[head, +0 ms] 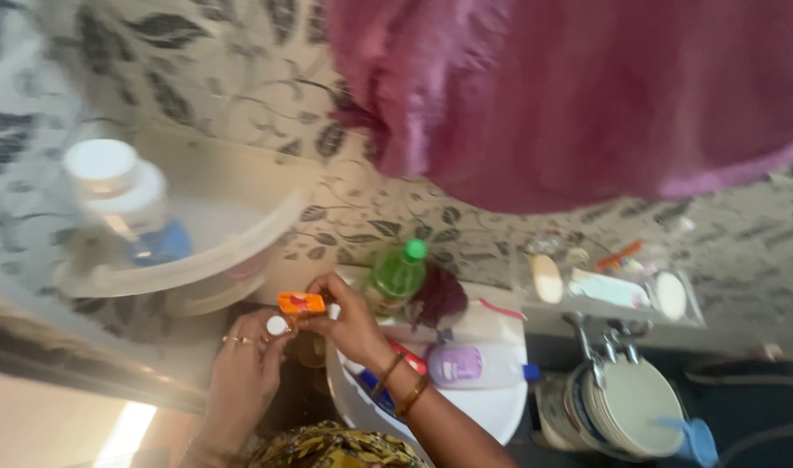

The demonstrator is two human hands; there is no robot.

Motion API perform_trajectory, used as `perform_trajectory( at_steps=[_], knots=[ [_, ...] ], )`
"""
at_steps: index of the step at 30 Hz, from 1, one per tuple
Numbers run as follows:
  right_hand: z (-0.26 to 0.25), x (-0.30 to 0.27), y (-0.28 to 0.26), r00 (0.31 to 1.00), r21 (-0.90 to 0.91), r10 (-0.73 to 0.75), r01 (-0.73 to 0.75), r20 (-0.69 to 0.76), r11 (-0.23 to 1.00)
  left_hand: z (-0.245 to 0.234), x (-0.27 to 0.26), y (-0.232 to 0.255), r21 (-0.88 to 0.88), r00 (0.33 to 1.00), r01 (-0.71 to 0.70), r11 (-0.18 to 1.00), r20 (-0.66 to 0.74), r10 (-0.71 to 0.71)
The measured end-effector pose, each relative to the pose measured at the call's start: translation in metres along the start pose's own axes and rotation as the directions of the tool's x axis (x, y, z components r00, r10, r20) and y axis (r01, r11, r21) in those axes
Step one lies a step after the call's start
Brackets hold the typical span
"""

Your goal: The person organizes various personal care items in a bathroom sink and corner shelf area, including handling soap, bottles, and a toothbrush.

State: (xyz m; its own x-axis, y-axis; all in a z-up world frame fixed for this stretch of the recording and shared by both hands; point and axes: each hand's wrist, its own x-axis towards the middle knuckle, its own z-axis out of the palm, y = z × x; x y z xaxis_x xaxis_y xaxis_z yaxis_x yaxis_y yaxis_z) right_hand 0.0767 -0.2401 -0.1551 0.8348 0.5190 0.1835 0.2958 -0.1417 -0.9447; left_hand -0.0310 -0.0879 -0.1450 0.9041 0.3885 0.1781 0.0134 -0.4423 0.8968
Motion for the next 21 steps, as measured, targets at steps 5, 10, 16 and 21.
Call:
perform_trajectory(
  at_steps=[5, 10, 16, 21],
  knots=[
    [-0.054, -0.061, 0.023, 0.974, 0.09, 0.202, -0.193, -0.105, 0.977, 0.053, -0.012, 0.004, -0.016, 0.932, -0.339, 0.941, 0.128, 0.338],
    [-0.112, -0.12, 0.036, 0.913, 0.021, 0.299, -0.306, -0.279, 0.952, 0.113, -0.018, 0.025, -0.146, 0.843, -0.207, 0.967, 0.476, 0.252],
    [-0.173, -0.17, 0.074, 0.821, 0.043, 0.252, -0.269, -0.512, 0.962, 0.198, -0.023, 0.045, -0.136, 0.729, -0.384, 0.913, 0.562, 0.39],
    [-0.221, -0.182, 0.101, 0.649, 0.057, 0.335, -0.409, -0.683, 0.911, 0.263, -0.02, 0.063, -0.068, 0.717, -0.396, 0.916, 0.599, 0.355]
  ],
)
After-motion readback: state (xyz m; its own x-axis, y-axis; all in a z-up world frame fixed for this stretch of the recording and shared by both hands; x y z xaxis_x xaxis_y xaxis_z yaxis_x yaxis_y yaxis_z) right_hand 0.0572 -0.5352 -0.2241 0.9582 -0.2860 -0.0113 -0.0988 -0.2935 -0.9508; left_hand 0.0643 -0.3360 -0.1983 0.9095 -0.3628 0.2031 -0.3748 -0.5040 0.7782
